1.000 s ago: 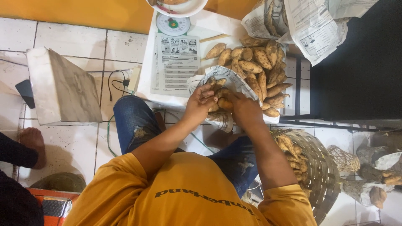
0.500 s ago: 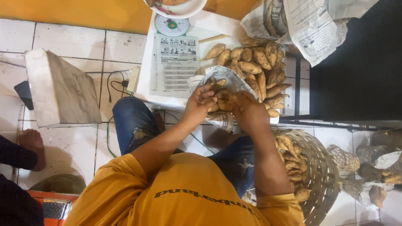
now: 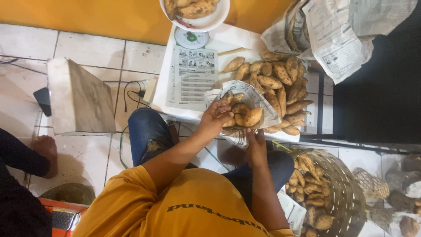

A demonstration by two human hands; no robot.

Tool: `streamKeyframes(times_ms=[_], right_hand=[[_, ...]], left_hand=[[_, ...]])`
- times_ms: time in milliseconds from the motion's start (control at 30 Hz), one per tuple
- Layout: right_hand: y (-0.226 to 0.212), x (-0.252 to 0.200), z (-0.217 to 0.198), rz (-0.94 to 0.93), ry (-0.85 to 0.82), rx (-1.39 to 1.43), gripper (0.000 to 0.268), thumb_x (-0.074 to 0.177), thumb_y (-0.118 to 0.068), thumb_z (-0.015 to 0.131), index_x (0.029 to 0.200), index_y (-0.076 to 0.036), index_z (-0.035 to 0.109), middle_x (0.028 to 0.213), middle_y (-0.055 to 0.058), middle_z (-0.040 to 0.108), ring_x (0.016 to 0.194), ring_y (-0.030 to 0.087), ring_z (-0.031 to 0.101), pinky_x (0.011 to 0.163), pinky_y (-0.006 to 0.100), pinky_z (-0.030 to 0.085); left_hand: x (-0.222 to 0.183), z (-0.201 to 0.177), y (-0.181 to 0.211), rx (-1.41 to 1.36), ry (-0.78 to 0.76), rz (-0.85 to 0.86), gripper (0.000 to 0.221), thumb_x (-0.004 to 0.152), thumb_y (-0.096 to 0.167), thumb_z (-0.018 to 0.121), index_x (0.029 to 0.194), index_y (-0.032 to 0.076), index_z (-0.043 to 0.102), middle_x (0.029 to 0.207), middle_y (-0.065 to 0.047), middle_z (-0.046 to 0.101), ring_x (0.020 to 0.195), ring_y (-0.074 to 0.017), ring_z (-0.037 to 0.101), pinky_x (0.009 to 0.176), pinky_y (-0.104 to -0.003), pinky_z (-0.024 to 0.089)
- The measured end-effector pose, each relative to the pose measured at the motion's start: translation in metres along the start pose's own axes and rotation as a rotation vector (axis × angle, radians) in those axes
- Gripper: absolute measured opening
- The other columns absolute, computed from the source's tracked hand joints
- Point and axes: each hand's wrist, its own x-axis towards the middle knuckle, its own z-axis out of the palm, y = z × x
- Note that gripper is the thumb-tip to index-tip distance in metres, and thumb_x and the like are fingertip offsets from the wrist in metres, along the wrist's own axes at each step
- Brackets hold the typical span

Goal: The person sorts and weighs sweet potatoes by hand, moving them between a basket, a pile, and a weighing scale, while using newspaper for wrapping and containment.

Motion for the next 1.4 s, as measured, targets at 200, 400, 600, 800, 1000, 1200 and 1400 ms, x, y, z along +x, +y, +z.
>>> streamKeyframes(times_ms=[200,400,600,800,1000,1200,1400], right_hand=[[0.040,0.034,0.002,-0.057,-0.048,0.268,0.051,0.091,-0.009,0.066,0.141,-0.007,0.057,0.124,0.017,0.062,0.113,0.027,0.059,0.090,0.051,0.052],[0.014,0.027,0.013,0.149,-0.016,0.564,0.073,0.085,0.005,0.061,0.154,-0.007,0.040,0.143,0.019,0.046,0.118,0.038,0.054,0.084,0.069,0.056],[0.033,0.035,0.017,0.172,0.031,0.563,0.061,0.080,0.005,0.063,0.140,-0.007,0.055,0.116,0.011,0.057,0.093,0.023,0.059,0.065,0.041,0.058],[0.071,0.067,0.002,0.234,0.080,0.585,0.061,0.079,0.003,0.062,0.138,-0.009,0.056,0.110,0.012,0.056,0.092,0.025,0.059,0.069,0.048,0.057],[0.048,0.066,-0.007,0.261,0.027,0.640,0.051,0.081,0.007,0.056,0.131,-0.002,0.058,0.104,0.016,0.061,0.088,0.031,0.065,0.075,0.051,0.061],[0.016,0.087,-0.017,0.221,0.041,0.669,0.043,0.081,0.003,0.053,0.123,-0.004,0.058,0.111,0.017,0.062,0.093,0.034,0.068,0.078,0.053,0.061],[-0.098,0.089,0.022,0.114,0.205,0.816,0.038,0.076,0.005,0.055,0.113,0.000,0.064,0.095,0.014,0.055,0.093,0.035,0.062,0.084,0.075,0.055]], left_hand=[[0.006,0.003,0.060,-0.136,-0.031,0.000,0.061,0.085,0.000,0.079,0.140,0.004,0.052,0.116,-0.023,0.066,0.103,-0.0371,0.073,0.085,-0.047,0.064],[0.050,-0.042,0.082,0.068,0.246,0.417,0.030,0.094,-0.003,0.068,0.121,0.011,0.066,0.102,-0.011,0.071,0.091,-0.0224,0.074,0.081,-0.037,0.064],[0.071,-0.093,0.027,1.104,0.554,0.172,0.081,0.085,0.034,0.081,0.152,0.014,0.042,0.159,-0.029,0.027,0.150,-0.0483,0.021,0.121,-0.064,0.008],[0.072,-0.087,0.019,1.282,0.650,0.078,0.079,0.094,0.047,0.066,0.156,0.012,0.033,0.166,-0.026,0.017,0.156,-0.0433,0.006,0.123,-0.060,-0.012],[0.075,-0.076,0.027,1.408,0.630,-0.119,0.073,0.101,0.066,0.038,0.158,0.023,0.026,0.171,-0.017,0.010,0.159,-0.0339,0.000,0.123,-0.056,-0.019],[0.075,-0.071,0.032,1.438,0.637,-0.179,0.071,0.100,0.065,0.036,0.157,0.025,0.027,0.171,-0.017,0.010,0.159,-0.0344,0.000,0.123,-0.056,-0.018],[0.082,-0.074,0.026,1.477,0.628,-0.244,0.073,0.099,0.064,0.032,0.160,0.025,0.023,0.172,-0.015,0.003,0.159,-0.0332,-0.004,0.123,-0.056,-0.020]])
